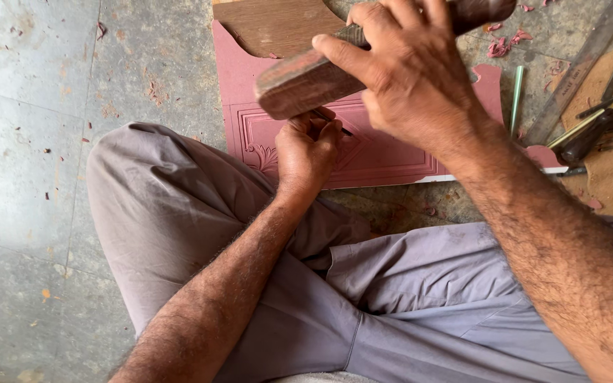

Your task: The person carves a decorative floral pattern into a pink-coated wooden panel using a chisel and a wooden mallet.

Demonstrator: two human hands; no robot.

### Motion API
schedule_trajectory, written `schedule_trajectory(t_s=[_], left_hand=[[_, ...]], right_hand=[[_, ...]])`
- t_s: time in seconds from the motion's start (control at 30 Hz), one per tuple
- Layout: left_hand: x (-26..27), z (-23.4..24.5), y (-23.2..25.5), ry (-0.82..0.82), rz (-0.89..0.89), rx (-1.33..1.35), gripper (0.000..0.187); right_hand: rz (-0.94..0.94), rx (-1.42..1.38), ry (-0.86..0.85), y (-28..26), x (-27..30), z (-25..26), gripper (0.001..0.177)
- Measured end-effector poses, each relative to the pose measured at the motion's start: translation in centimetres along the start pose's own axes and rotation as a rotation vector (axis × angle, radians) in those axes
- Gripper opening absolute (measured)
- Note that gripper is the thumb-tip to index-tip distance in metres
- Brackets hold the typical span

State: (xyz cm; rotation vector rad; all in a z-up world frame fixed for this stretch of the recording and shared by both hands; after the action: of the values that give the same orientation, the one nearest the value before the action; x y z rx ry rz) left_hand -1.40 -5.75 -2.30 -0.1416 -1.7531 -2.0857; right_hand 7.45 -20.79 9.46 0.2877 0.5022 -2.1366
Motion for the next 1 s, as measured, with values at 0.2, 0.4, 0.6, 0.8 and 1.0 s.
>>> schedule_trajectory(t_s=[0.2,0.4,0.6,0.8,1.0], left_hand=[[0.1,-0.1,0.1,0.014,-0.046,-0.044,0.007],[-0.2,-0.5,-0.4,-0.001,-0.048,-0.016,0.007],[-0.6,-0.7,-0.4,-0.022,-0.022,0.026,0.008],[-0.4,-0.6,0.3,-0.037,-0.012,-0.087,0.006],[-0.2,-0.8,0.4,-0.053,-0.027,-0.083,0.006]], right_hand=[[-0.005,-0.062,0.024,-1.0,-0.6,1.2,0.055],[-0.02,0.01,0.027,-1.1,-0.8,1.7,0.057],[-0.116,-0.054,-0.011,0.0,-0.2,0.0,0.055],[-0.155,-0.053,-0.008,0.4,0.7,-0.5,0.061],[-0.16,-0.055,-0.007,0.3,0.8,-0.5,0.063]])
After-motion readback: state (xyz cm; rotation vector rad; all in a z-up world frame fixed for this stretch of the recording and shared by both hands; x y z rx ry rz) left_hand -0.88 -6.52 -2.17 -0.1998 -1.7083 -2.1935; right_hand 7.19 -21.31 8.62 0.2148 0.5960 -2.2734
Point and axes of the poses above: each hand's wrist, its own x-axis away from the middle knuckle, its own z-axis out of the back of the hand, y = z × x, the point moved 3 cm from there along -x, towards the middle knuckle, and after that the axes turned 9 degrees about -x, right-handed, at the moved point
